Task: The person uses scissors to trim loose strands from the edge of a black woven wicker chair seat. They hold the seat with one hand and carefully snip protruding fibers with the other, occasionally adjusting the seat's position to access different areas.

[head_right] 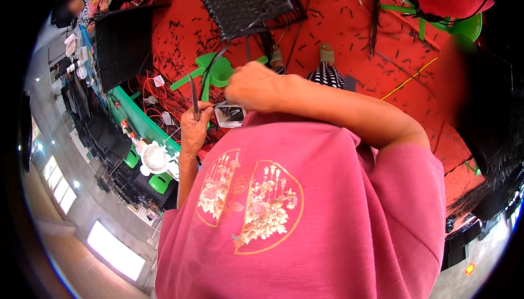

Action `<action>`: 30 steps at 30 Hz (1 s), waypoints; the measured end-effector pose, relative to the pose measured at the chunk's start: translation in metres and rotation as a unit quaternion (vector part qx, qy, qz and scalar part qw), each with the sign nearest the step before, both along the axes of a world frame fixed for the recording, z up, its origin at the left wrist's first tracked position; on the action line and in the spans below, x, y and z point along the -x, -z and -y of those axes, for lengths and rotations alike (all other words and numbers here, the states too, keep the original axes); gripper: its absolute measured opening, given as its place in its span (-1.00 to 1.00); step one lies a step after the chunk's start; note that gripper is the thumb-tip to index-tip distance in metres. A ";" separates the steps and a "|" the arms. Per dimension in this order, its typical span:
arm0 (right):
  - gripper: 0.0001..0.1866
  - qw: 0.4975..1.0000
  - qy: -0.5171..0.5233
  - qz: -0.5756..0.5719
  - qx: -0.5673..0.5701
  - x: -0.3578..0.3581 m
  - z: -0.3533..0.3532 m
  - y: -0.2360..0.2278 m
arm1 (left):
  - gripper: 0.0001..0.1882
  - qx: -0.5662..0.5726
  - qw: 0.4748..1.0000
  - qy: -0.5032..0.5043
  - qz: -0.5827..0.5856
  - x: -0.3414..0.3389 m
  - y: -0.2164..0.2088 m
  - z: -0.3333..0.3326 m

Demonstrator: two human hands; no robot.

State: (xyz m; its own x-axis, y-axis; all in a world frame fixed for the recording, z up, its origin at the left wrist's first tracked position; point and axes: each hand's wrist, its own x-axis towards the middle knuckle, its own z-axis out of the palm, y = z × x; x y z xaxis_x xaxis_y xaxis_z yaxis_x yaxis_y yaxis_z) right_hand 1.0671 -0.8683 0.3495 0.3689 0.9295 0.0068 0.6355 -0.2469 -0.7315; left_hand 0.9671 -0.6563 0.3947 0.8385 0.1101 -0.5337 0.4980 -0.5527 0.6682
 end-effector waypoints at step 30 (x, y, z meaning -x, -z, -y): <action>-0.58 0.989 0.040 -0.048 0.132 -0.031 0.156 -0.014 | -0.86 -0.035 0.985 0.053 0.162 0.014 0.047 0.088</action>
